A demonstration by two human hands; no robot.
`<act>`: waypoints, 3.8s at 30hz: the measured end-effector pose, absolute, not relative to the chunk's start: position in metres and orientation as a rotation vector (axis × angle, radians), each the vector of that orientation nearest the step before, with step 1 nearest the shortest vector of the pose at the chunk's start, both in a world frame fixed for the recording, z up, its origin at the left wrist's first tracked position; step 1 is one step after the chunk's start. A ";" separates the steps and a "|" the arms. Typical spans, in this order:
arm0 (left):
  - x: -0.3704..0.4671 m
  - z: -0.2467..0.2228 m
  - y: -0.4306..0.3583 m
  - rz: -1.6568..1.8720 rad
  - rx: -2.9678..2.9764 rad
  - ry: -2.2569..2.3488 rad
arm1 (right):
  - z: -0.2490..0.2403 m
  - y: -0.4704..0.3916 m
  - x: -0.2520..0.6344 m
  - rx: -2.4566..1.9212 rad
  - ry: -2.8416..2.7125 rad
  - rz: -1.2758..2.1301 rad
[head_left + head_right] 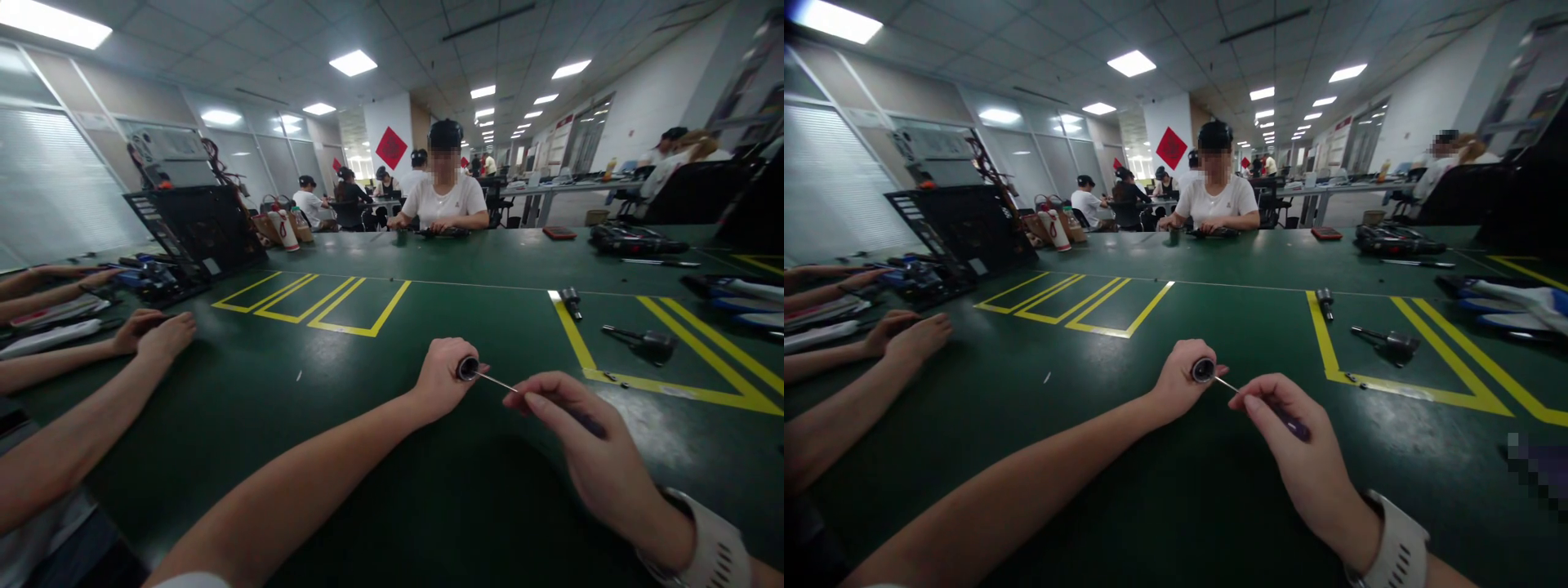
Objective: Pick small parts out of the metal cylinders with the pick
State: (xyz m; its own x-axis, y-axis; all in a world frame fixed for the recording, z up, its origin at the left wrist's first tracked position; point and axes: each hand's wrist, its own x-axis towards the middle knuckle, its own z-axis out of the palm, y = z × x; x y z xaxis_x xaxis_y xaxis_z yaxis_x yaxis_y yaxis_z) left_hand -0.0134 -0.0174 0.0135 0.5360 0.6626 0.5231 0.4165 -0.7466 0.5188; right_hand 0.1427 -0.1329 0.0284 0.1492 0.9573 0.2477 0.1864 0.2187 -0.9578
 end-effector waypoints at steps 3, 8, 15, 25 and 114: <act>-0.013 0.013 -0.018 1.041 2.492 0.941 | 0.031 -0.137 0.138 -1.340 -1.497 0.622; -0.014 0.011 -0.018 1.035 2.542 0.939 | 0.037 -0.140 0.133 -1.352 -1.576 0.484; -0.013 0.011 -0.021 0.979 2.670 0.892 | 0.033 -0.142 0.132 -1.341 -1.577 0.438; -0.013 0.013 -0.018 0.989 2.405 0.798 | 0.033 -0.132 0.136 -1.200 -1.067 1.043; -0.013 0.010 -0.012 0.869 2.430 0.775 | 0.033 -0.126 0.135 -0.998 -0.581 1.460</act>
State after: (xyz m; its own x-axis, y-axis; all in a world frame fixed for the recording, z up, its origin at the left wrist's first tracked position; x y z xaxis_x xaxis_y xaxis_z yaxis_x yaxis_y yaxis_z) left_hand -0.0126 -0.0121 0.0097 0.6448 0.6326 0.4290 0.3539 -0.7446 0.5660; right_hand 0.1354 -0.1259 0.0333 0.0832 0.9666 -0.2422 -0.5360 -0.1615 -0.8286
